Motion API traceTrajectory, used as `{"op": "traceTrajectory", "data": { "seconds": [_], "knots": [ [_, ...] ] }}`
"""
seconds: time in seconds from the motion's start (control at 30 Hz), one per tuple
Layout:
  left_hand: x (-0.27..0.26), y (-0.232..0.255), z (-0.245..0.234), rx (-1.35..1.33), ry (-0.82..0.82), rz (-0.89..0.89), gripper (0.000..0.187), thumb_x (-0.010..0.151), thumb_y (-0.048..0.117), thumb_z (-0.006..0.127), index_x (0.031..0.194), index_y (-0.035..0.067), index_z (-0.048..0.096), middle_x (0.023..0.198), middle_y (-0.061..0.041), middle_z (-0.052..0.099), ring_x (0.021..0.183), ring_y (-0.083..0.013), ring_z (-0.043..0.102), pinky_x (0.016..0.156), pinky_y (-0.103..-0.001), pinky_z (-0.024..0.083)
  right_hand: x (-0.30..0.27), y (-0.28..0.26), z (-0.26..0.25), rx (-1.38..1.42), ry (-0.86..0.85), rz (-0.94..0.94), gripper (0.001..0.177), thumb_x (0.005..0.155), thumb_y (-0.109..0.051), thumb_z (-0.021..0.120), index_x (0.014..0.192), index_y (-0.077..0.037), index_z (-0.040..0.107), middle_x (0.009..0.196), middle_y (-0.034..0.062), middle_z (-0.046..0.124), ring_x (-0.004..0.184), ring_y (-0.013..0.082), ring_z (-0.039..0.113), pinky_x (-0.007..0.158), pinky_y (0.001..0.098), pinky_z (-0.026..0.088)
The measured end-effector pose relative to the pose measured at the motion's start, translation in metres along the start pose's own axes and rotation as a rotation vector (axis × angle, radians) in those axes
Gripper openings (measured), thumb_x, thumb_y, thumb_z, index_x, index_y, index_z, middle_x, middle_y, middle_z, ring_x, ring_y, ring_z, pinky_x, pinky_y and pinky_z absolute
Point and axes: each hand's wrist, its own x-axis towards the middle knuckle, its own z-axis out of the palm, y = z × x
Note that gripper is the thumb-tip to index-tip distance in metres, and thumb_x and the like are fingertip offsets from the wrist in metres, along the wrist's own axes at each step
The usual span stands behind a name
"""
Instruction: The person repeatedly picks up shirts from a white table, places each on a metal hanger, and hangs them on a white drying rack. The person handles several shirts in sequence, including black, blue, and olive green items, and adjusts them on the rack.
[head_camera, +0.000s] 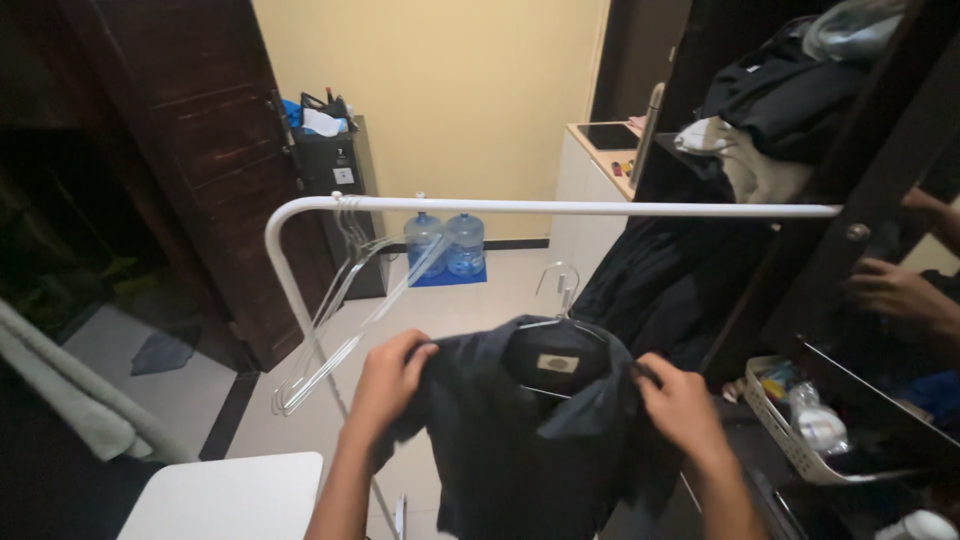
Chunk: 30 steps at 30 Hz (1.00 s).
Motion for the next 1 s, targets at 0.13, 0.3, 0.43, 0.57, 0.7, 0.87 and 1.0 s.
{"op": "traceTrajectory", "data": {
  "seconds": [0.13, 0.3, 0.43, 0.57, 0.7, 0.87, 1.0],
  "knots": [
    [0.014, -0.012, 0.03, -0.196, 0.22, -0.05, 0.014, 0.096, 0.021, 0.064, 0.096, 0.011, 0.074, 0.095, -0.002, 0.078, 0.094, -0.0182, 0.072, 0.09, -0.031, 0.05, -0.005, 0.011, -0.021, 0.021, -0.316, -0.174, 0.023, 0.097, -0.033, 0.062, 0.089, -0.018, 0.078, 0.083, -0.0114, 0.076, 0.087, -0.0017, 0.058, 0.081, 0.0223, 0.049],
    [0.033, 0.006, 0.052, -0.359, 0.382, -0.238, 0.021, 0.094, 0.034, 0.07, 0.101, 0.015, 0.069, 0.102, 0.001, 0.075, 0.102, -0.0132, 0.067, 0.097, -0.028, 0.048, -0.004, 0.044, -0.021, 0.218, 0.048, -0.28, 0.029, 0.099, -0.028, 0.061, 0.074, -0.014, 0.062, 0.057, -0.0047, 0.045, 0.055, 0.0079, 0.039, 0.05, 0.0292, 0.031],
    [0.034, 0.032, 0.053, -0.427, 0.211, -0.433, 0.046, 0.087, 0.038, 0.07, 0.128, 0.023, 0.057, 0.102, -0.005, 0.075, 0.095, -0.0203, 0.071, 0.09, -0.033, 0.05, -0.002, 0.045, -0.032, 0.177, 0.237, -0.2, 0.015, 0.098, -0.023, 0.062, 0.098, -0.017, 0.076, 0.056, -0.0044, 0.044, 0.048, 0.0076, 0.035, 0.047, 0.03, 0.029],
    [0.035, 0.004, 0.085, -0.345, 0.192, -0.314, 0.075, 0.088, 0.025, 0.079, 0.15, 0.011, 0.041, 0.119, -0.022, 0.072, 0.109, -0.0419, 0.069, 0.093, -0.053, 0.056, 0.015, 0.056, -0.035, 0.165, 0.44, -0.125, 0.014, 0.096, -0.016, 0.069, 0.101, -0.024, 0.08, 0.069, 0.0149, 0.071, 0.073, 0.0367, 0.072, 0.064, 0.0429, 0.051],
    [0.027, -0.006, 0.099, -0.318, 0.11, -0.276, 0.076, 0.089, 0.021, 0.077, 0.152, 0.002, 0.039, 0.12, -0.022, 0.072, 0.107, -0.0378, 0.072, 0.09, -0.051, 0.058, 0.027, 0.067, -0.032, 0.155, 0.489, -0.014, 0.016, 0.106, -0.028, 0.063, 0.101, -0.031, 0.078, 0.055, 0.0105, 0.063, 0.062, 0.0341, 0.067, 0.06, 0.0412, 0.049],
    [0.016, 0.001, 0.098, -0.331, 0.023, -0.342, 0.071, 0.093, 0.022, 0.071, 0.154, 0.007, 0.038, 0.117, -0.017, 0.074, 0.102, -0.0355, 0.074, 0.086, -0.045, 0.059, 0.028, 0.06, -0.018, 0.189, 0.467, -0.001, 0.015, 0.104, -0.028, 0.066, 0.096, -0.026, 0.079, 0.056, 0.0138, 0.064, 0.061, 0.034, 0.067, 0.059, 0.042, 0.048],
    [0.009, 0.014, 0.097, -0.327, -0.042, -0.349, 0.068, 0.093, 0.02, 0.069, 0.153, 0.008, 0.04, 0.115, -0.016, 0.075, 0.097, -0.0351, 0.075, 0.082, -0.043, 0.061, 0.014, 0.042, -0.002, 0.22, 0.396, 0.015, 0.011, 0.099, -0.03, 0.071, 0.095, -0.027, 0.08, 0.062, 0.0168, 0.069, 0.07, 0.036, 0.073, 0.062, 0.0415, 0.052]
  ]
}}
